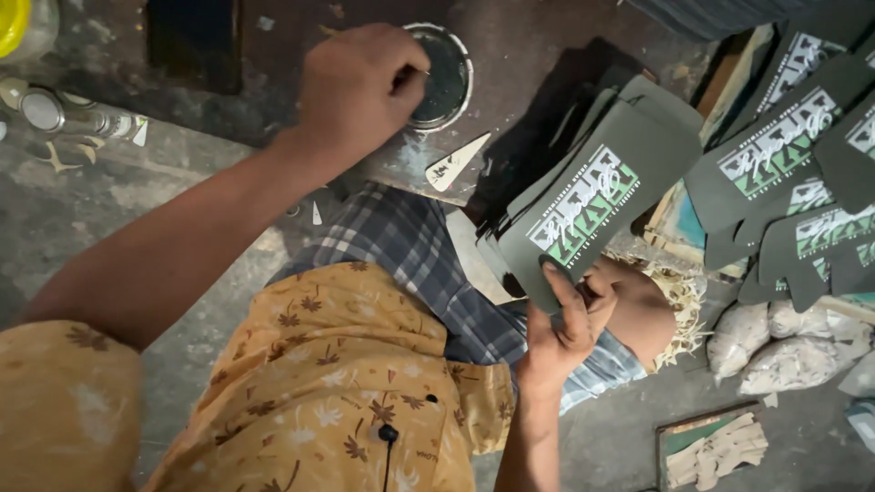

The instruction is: The person applies a liquid substance, likely adhesive or primer, to the back of printed textile patches using a small paper strip as an applicator.

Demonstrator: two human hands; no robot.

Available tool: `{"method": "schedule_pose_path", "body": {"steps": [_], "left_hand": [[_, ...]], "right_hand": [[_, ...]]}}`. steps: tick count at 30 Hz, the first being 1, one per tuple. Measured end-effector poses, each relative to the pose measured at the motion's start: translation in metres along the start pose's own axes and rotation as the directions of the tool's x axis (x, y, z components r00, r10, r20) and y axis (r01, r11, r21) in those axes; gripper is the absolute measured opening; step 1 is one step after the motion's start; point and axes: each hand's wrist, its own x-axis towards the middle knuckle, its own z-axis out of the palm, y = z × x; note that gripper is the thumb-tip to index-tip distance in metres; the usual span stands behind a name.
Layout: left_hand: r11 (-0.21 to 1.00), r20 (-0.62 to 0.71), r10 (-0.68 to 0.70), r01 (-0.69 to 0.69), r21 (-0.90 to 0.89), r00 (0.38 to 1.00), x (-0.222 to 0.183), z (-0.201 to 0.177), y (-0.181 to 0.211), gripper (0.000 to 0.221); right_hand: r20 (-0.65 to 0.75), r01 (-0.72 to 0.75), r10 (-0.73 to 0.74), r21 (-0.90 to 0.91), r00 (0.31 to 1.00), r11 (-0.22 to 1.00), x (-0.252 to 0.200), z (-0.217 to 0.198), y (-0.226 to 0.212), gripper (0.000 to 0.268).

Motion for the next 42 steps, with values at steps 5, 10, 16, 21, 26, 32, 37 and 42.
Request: {"method": "schedule_pose_path", "body": {"steps": [5,10,16,21,26,32,37,42], "left_hand": [[0.925,0.135,-0.095,0.137,-0.355,0.986,0.003,-0.002,0.05,0.012],[0.803,0.251,-0.109,0.233,-0.548,0.962,0.001,0.017,0.114,0.011],[0.819,0.221,-0.082,0.192,-0.54,0.972,0.005,0.037,0.142,0.016],[0.851,0.215,-0.072,0.173,-0.496,0.974,0.002,0.044,0.144,0.017],[0.854,0.196,-0.07,0.161,-0.494,0.978,0.0,0.047,0.144,0.016],[0.86,0.202,-0.071,0.162,-0.483,0.977,-0.001,0.048,0.144,0.018],[0.889,0.175,-0.033,0.109,-0.445,0.984,-0.002,0.049,0.142,0.019],[0.874,0.192,-0.038,0.126,-0.469,0.981,-0.003,0.049,0.141,0.02]], "right_hand": [[0.059,0.008,0.001,-0.148,0.998,0.989,0.007,-0.007,-0.003,0.054],[0.036,-0.036,0.045,-0.238,0.998,0.971,0.008,0.0,0.004,0.064],[0.016,-0.023,0.027,-0.229,0.999,0.973,0.006,0.005,0.005,0.063],[0.023,-0.05,0.055,-0.196,0.998,0.979,0.005,0.005,0.007,0.064],[0.017,-0.026,0.031,-0.21,0.999,0.977,0.005,0.005,0.008,0.059],[0.01,-0.006,0.008,-0.204,1.0,0.979,0.005,0.007,0.011,0.056],[0.017,-0.023,0.027,-0.205,0.999,0.979,0.005,0.006,0.01,0.058],[0.036,-0.03,0.039,-0.213,0.999,0.977,0.005,0.004,0.006,0.059]]}}
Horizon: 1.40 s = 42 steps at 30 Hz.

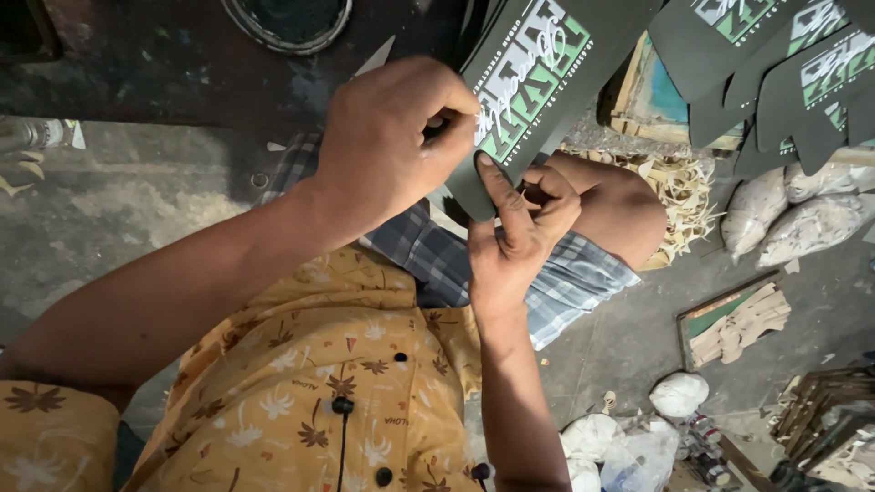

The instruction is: The person applies a liquid substance, likely adhesive or primer, to the back of printed textile patches using a small paper strip as an applicator.

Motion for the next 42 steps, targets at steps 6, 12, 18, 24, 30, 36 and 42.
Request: {"method": "schedule_pose_path", "body": {"steps": [6,12,18,24,30,36,42], "left_hand": [[0.996,-0.002,0.045,-0.045,0.075,0.999,0.0004,0.0019,-0.0021,0.02],[0.999,0.0,0.002,-0.002,-0.05,1.0,0.0018,-0.0031,-0.0064,0.018],[0.999,-0.011,0.007,-0.008,-0.048,1.0,0.0055,-0.0062,-0.0042,0.019],[0.997,-0.006,-0.013,0.013,-0.081,1.0,0.0047,-0.0035,-0.0051,0.019],[0.999,-0.004,0.011,-0.011,-0.052,1.0,0.0049,-0.0013,-0.0087,0.019],[1.0,-0.013,0.02,-0.02,-0.018,1.0,0.005,-0.0004,-0.0076,0.019],[0.999,-0.018,-0.023,0.022,-0.039,1.0,0.0047,-0.0017,-0.0064,0.017]], "right_hand": [[-0.006,0.002,-0.001,0.026,1.0,1.0,0.0002,0.0007,0.002,0.057],[-0.012,0.004,-0.004,-0.017,1.0,1.0,-0.0006,0.002,0.0037,0.061],[-0.018,0.002,-0.002,-0.013,1.0,1.0,-0.0001,0.0032,0.0032,0.063],[-0.025,0.003,-0.003,0.01,1.0,1.0,-0.0006,0.0033,0.0032,0.061],[-0.019,-0.001,0.001,0.008,1.0,1.0,-0.0008,0.0037,0.0046,0.064],[-0.021,-0.025,0.025,-0.002,0.999,1.0,0.0001,0.0034,0.0023,0.061],[-0.025,0.006,-0.005,0.015,1.0,1.0,-0.0015,0.004,0.0046,0.058]]}}
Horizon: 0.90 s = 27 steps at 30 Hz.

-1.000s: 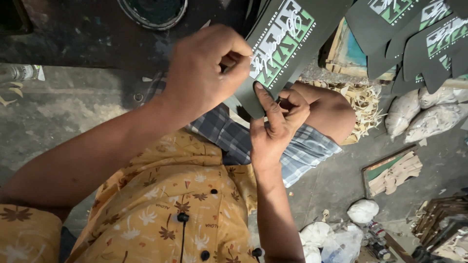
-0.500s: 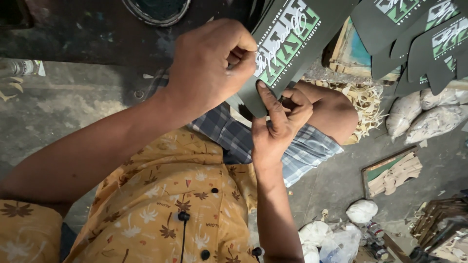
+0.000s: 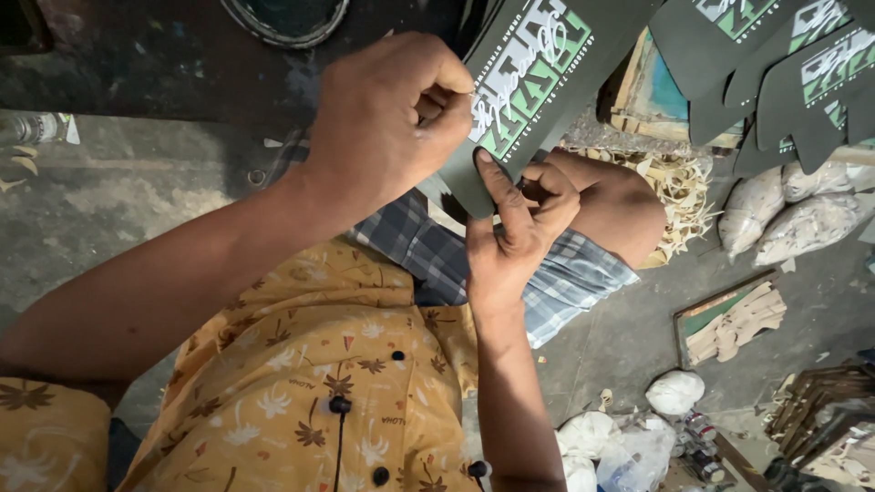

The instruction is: The person applies a liquid substance, likely adhesive or primer, to the back of printed textile patches using a small paper strip as an applicator.

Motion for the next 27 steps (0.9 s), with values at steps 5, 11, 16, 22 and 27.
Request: {"method": "schedule_pose_path", "body": {"steps": [5,11,16,22,27], "left_hand": [[0.996,0.015,-0.052,0.053,-0.071,0.999,-0.001,-0.009,-0.001,0.011],[0.903,0.032,-0.281,0.276,-0.329,0.959,0.012,-0.037,0.026,0.009],[0.96,0.016,-0.25,0.25,-0.127,0.968,-0.011,-0.048,0.009,0.009],[0.945,-0.008,-0.295,0.29,-0.153,0.956,-0.012,-0.048,0.0,0.008],[0.945,0.03,-0.289,0.29,-0.152,0.957,-0.015,-0.048,-0.008,0.01]], "right_hand": [[0.022,0.049,-0.049,-0.01,0.999,0.999,0.007,-0.015,-0.008,0.052],[-0.249,0.022,0.015,0.147,0.968,0.989,0.029,-0.054,0.032,0.044],[-0.389,0.273,-0.167,0.235,0.906,0.933,0.139,-0.124,0.029,0.041],[-0.43,0.52,-0.408,0.181,0.805,0.835,0.223,-0.147,0.099,0.039],[-0.273,0.183,-0.189,-0.048,0.943,0.982,0.163,-0.096,0.122,0.075]]}}
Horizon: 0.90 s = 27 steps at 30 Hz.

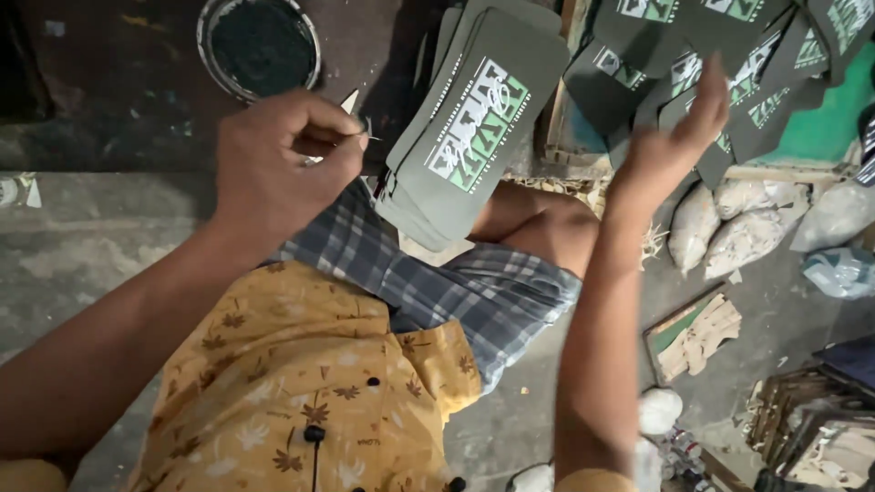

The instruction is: The person applies a liquid substance, likely adhesive or primer, to the back of printed textile patches using a small paper strip as an applicator.

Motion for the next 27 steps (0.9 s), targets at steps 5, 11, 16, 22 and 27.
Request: {"method": "schedule_pose_path", "body": {"steps": [5,11,16,22,27], "left_hand": [[0.988,-0.112,0.04,-0.022,0.156,0.993,0.011,-0.034,-0.046,0.006],[0.868,-0.093,0.285,-0.216,0.448,0.954,0.027,-0.072,-0.062,0.01],[0.826,-0.084,0.307,-0.222,0.519,0.948,0.023,-0.064,-0.057,0.015],[0.8,-0.076,0.313,-0.219,0.558,0.947,0.019,-0.054,-0.061,0.016],[0.801,-0.069,0.316,-0.227,0.554,0.946,0.018,-0.052,-0.065,0.015]], "right_hand": [[0.21,-0.01,0.032,-0.102,0.977,0.995,-0.124,0.029,-0.138,0.076],[0.266,-0.059,0.105,-0.174,0.958,0.983,-0.138,0.043,-0.169,0.062],[0.279,-0.098,0.133,-0.137,0.951,0.986,-0.142,0.032,-0.177,0.041],[0.202,-0.064,0.096,-0.157,0.975,0.986,-0.147,0.033,-0.173,0.028],[0.188,-0.045,0.075,-0.156,0.979,0.987,-0.153,0.035,-0.164,0.04]]}}
